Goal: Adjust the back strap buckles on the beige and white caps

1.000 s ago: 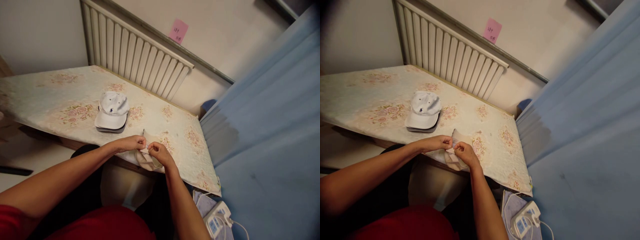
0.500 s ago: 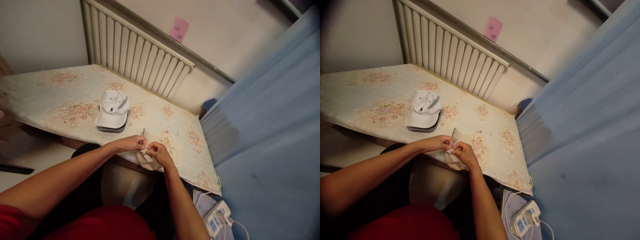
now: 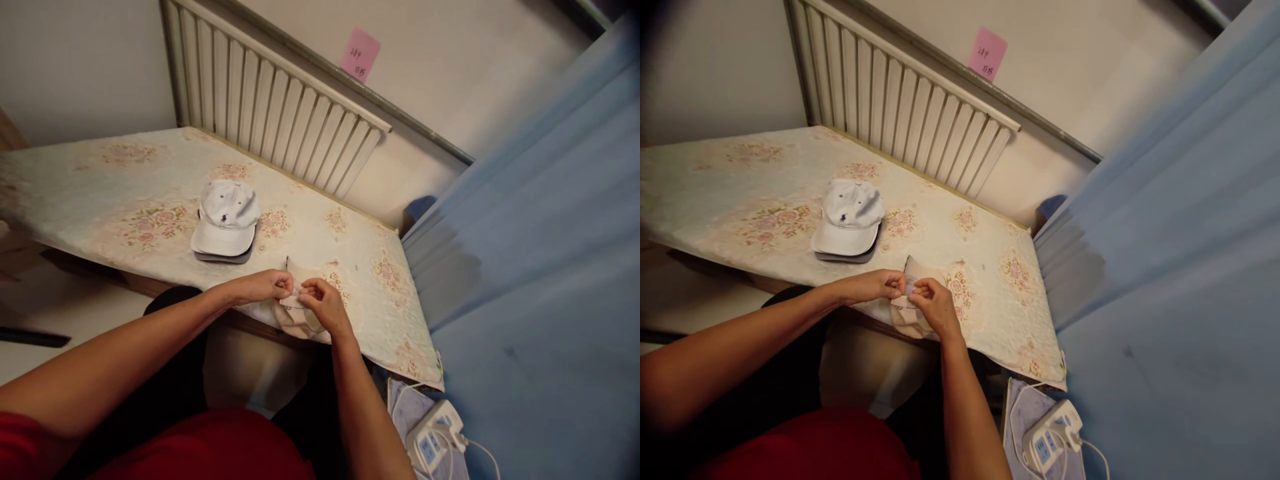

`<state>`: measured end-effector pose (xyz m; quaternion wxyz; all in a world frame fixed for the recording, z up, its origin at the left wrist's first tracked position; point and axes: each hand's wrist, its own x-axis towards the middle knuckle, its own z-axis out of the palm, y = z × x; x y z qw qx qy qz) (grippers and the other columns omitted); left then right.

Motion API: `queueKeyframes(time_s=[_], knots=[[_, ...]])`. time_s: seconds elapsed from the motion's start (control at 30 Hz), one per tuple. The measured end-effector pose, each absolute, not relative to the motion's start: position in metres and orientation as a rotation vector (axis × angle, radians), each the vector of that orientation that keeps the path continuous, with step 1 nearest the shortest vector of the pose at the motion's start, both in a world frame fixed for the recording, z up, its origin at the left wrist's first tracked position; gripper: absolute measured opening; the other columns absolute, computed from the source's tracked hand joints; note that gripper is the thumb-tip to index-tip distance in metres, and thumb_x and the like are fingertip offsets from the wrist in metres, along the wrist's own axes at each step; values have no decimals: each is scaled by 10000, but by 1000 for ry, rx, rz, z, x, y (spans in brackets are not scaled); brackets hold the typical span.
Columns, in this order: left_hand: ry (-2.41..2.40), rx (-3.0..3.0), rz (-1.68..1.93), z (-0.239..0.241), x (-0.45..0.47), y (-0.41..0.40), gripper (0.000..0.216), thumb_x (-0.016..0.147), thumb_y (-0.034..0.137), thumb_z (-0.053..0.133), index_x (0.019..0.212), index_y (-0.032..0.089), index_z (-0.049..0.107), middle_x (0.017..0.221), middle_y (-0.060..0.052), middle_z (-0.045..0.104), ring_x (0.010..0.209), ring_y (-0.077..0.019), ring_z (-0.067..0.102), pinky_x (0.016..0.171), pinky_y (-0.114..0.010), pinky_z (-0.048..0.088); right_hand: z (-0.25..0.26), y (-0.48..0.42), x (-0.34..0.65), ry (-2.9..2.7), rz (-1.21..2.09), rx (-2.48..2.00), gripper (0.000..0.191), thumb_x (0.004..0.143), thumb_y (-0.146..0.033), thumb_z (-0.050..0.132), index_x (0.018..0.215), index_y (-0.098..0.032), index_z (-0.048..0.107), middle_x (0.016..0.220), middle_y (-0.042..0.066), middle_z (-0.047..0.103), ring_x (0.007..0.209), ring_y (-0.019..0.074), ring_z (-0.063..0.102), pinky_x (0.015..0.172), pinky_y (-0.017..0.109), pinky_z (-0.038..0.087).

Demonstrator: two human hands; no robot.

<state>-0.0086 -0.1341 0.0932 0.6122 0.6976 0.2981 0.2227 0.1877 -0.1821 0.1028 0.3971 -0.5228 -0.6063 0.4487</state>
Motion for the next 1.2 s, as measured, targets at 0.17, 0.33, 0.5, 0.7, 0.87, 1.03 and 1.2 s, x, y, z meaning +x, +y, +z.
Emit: queueKeyframes(time_s=[0.17,0.33,0.5,0.7,0.87,1.03,1.2], knots=[[796,1937,379,106,-5,-137,242,803,405,519,770,172,579,716,15,531,673,-144,459,608,-235,306,93,-210,208,-1268,754,-1445,181,737,-311,633,876,-199,610,806,28,645,768,177,600,742,304,472],[921,2266,221,121,17,-141,263,802,401,541,724,172,644,708,-23,609,668,-165,505,624,-253,307,72,-258,210,-1174,790,-1497,86,778,-287,579,803,-207,597,643,1,613,628,169,585,655,293,455],[825,2554,54,126,38,-142,239,796,373,552,735,169,660,698,-55,648,706,-197,540,674,-287,318,47,-289,188,-1503,1259,-1483,107,759,-206,585,838,-188,655,637,-5,653,602,157,602,595,254,424],[626,2430,-89,134,46,-142,143,759,283,526,734,176,618,687,-19,617,606,-150,495,558,-250,310,5,-282,174,-1474,1362,-1462,176,738,-154,599,902,-157,662,651,-6,645,613,142,606,619,246,430],[782,1973,230,148,51,-140,130,741,276,535,660,175,535,595,38,519,558,-112,439,519,-223,288,2,-267,178,-1368,1346,-1443,211,722,-141,595,926,-152,650,698,-5,636,628,144,623,615,254,453],[731,1130,742,167,66,-141,148,714,276,633,761,157,559,602,29,566,510,-94,488,501,-206,338,27,-264,173,-1348,1404,-1337,221,727,-144,593,936,-170,657,735,2,661,683,152,649,658,271,483],[413,679,1091,196,85,-147,123,727,98,614,846,120,595,718,-14,646,664,-114,613,701,-242,495,51,-257,157,-1353,1496,-1209,296,700,-152,631,993,-191,656,936,41,695,862,186,676,773,311,507]])
